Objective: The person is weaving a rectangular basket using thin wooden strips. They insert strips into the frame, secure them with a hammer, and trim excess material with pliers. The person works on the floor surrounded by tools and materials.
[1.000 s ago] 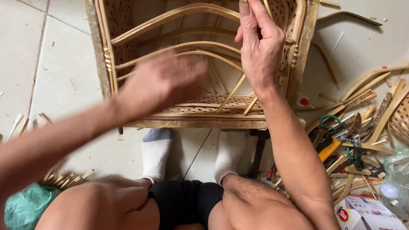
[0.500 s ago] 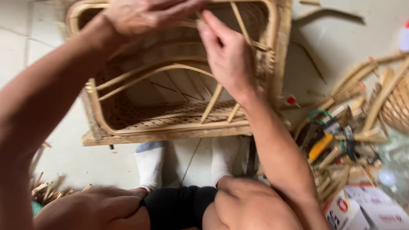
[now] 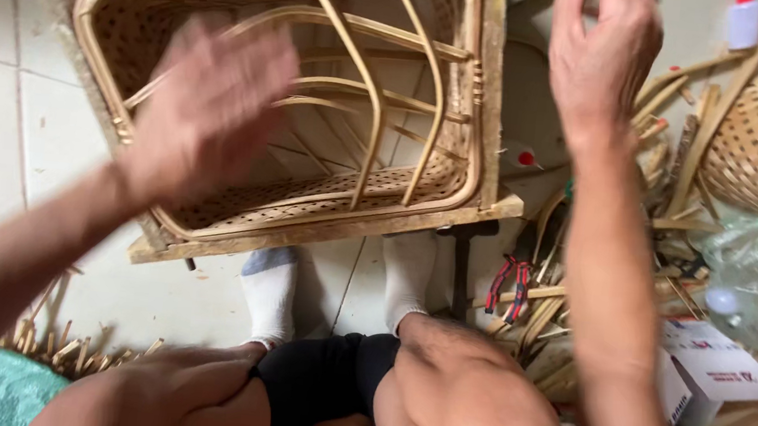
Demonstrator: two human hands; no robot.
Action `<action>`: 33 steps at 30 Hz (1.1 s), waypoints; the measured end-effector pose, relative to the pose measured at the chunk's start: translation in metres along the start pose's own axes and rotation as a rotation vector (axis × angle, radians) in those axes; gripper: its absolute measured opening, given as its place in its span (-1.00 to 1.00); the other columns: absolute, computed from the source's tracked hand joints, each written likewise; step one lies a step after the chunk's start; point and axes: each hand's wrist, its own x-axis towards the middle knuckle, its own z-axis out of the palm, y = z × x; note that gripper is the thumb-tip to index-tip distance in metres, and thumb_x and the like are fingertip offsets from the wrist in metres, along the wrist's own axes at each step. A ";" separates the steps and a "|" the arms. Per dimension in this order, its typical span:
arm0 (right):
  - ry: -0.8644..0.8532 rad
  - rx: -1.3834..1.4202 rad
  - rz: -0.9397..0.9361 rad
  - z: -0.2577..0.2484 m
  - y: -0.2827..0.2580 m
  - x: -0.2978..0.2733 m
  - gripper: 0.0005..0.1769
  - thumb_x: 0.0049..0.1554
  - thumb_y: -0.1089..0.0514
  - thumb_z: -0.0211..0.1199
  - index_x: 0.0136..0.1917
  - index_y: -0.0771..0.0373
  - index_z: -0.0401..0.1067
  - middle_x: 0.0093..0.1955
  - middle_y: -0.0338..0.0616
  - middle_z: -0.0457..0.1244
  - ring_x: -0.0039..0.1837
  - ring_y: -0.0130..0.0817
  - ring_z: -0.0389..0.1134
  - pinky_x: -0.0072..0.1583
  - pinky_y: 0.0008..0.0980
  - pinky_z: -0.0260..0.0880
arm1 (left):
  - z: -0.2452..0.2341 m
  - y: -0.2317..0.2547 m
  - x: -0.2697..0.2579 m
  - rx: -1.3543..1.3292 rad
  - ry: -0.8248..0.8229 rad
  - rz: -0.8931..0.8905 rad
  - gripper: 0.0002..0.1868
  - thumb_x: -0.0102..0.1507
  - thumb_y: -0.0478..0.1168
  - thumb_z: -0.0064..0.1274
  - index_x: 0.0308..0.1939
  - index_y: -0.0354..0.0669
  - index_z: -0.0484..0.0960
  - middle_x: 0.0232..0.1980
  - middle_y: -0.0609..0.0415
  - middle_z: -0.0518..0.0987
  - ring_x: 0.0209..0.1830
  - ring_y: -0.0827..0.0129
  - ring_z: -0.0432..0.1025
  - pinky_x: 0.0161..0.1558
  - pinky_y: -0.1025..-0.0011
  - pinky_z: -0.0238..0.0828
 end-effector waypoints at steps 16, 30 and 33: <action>-0.167 0.054 -0.129 0.011 0.178 -0.015 -0.80 0.48 0.35 -0.09 0.19 0.43 0.37 -0.01 0.06 0.31 -0.02 -0.08 0.37 0.07 -0.14 0.45 | 0.039 0.107 -0.090 -0.167 -0.168 -0.258 -0.59 0.34 -0.10 0.21 0.11 -0.28 0.47 -0.11 -0.05 0.64 -0.17 0.16 0.54 -0.06 0.28 0.52; -0.032 0.814 -0.018 0.116 -0.159 -0.041 -0.68 0.58 0.09 0.02 0.55 -0.02 0.33 -0.20 -0.32 0.37 -0.31 -0.61 0.23 -0.27 -0.61 0.30 | 0.058 0.110 -0.088 -0.218 -0.196 -0.335 -0.45 0.30 -0.08 0.13 0.18 -0.49 0.45 0.13 -0.29 0.62 0.07 0.00 0.56 0.17 0.22 0.47; -0.086 0.868 0.002 0.110 -0.159 -0.040 -0.66 0.56 0.09 0.03 0.56 0.00 0.30 -0.20 -0.29 0.39 -0.38 -0.62 0.11 -0.33 -0.59 0.09 | 0.067 0.107 -0.093 -0.199 -0.224 -0.332 -0.47 0.28 -0.09 0.14 0.17 -0.47 0.48 0.12 -0.28 0.63 0.05 -0.01 0.56 0.15 0.22 0.48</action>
